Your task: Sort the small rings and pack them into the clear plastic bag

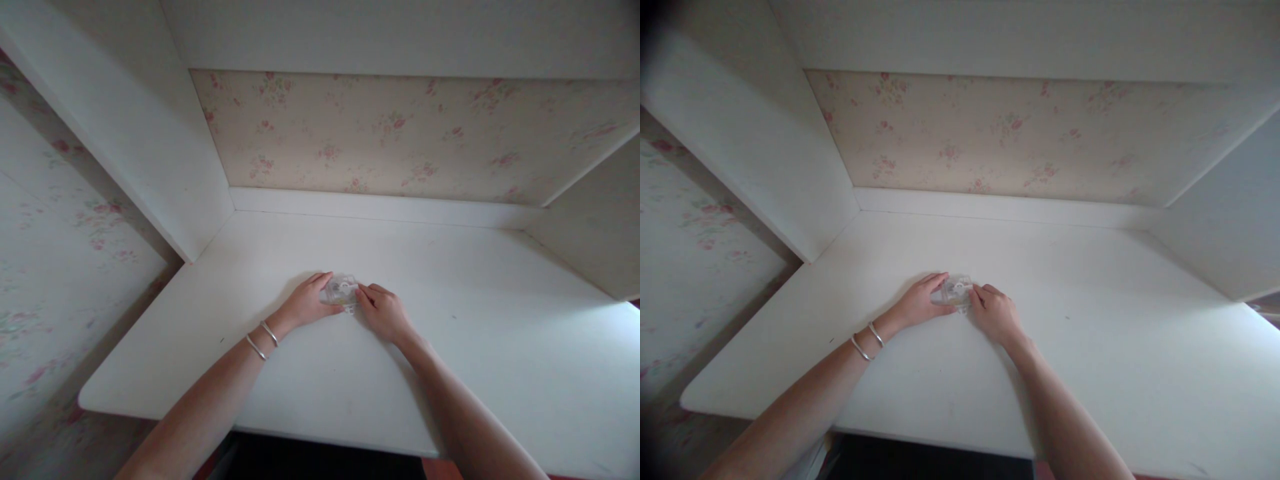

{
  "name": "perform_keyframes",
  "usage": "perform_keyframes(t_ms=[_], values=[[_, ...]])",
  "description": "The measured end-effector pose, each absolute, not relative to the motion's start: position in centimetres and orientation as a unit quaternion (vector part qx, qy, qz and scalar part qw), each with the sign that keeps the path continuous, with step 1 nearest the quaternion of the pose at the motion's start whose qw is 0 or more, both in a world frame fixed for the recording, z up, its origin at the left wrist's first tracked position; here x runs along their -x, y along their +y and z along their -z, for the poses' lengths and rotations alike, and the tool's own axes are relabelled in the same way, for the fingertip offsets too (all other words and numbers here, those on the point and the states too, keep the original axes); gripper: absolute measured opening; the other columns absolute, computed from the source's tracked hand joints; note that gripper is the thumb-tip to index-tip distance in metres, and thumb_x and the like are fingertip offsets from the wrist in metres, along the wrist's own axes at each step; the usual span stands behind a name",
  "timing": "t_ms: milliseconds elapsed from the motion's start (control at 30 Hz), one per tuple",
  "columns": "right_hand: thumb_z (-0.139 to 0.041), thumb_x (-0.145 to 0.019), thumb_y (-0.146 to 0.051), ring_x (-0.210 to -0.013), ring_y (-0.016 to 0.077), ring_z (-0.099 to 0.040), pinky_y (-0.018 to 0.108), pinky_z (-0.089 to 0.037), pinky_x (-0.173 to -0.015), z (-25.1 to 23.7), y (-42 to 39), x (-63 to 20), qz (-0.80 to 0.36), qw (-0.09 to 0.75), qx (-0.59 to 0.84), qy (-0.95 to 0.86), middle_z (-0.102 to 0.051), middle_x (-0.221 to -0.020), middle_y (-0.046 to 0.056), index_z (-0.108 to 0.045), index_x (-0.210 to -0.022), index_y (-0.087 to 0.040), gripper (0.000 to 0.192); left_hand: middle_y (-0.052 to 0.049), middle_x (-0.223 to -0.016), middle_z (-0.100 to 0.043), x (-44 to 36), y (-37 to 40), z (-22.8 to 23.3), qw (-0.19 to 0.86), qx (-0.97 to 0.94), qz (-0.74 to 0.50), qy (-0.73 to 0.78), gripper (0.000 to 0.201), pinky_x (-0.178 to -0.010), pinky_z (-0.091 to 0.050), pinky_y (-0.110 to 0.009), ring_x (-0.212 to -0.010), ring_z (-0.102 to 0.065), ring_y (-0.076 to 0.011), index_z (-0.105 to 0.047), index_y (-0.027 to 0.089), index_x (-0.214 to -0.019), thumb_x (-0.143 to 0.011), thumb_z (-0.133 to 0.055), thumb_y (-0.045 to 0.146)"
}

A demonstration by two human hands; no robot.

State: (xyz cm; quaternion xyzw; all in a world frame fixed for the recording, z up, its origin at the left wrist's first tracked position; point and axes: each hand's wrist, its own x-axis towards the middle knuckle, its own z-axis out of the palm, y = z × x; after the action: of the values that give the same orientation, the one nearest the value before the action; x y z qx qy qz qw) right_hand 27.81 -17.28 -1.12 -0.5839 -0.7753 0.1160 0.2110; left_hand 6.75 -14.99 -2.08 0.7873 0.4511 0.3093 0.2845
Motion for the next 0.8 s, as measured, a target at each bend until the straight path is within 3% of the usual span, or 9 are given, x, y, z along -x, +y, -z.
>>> perform_keyframes(t_ms=[167,800], values=[[-0.032,-0.095,-0.040,-0.081,0.0163,-0.061,0.025,-0.043,-0.073,1.68,-17.17,-27.80,-0.117,0.244,0.586,-0.764,-0.064,-0.097,0.006,-0.051,-0.130,-0.023,0.043,-0.013,-0.134,-0.050,-6.73,-14.93,2.25,0.274,-0.794,-0.310,0.445,0.080,-0.106,-0.037,-0.040,-0.122,-0.048,-0.0266,-0.046,0.016,-0.132,-0.065,-0.072,0.053],[-0.030,-0.095,-0.042,-0.083,0.0178,-0.063,0.025,-0.042,-0.071,1.94,-16.93,-27.95,-0.127,0.195,0.583,-0.778,-0.067,-0.094,0.007,-0.054,-0.128,-0.020,0.046,-0.012,-0.136,-0.050,-6.65,-14.99,1.71,0.272,-0.812,-0.275,0.438,0.079,-0.107,-0.036,-0.038,-0.125,-0.047,-0.0253,-0.048,0.016,-0.132,-0.066,-0.071,0.053]])
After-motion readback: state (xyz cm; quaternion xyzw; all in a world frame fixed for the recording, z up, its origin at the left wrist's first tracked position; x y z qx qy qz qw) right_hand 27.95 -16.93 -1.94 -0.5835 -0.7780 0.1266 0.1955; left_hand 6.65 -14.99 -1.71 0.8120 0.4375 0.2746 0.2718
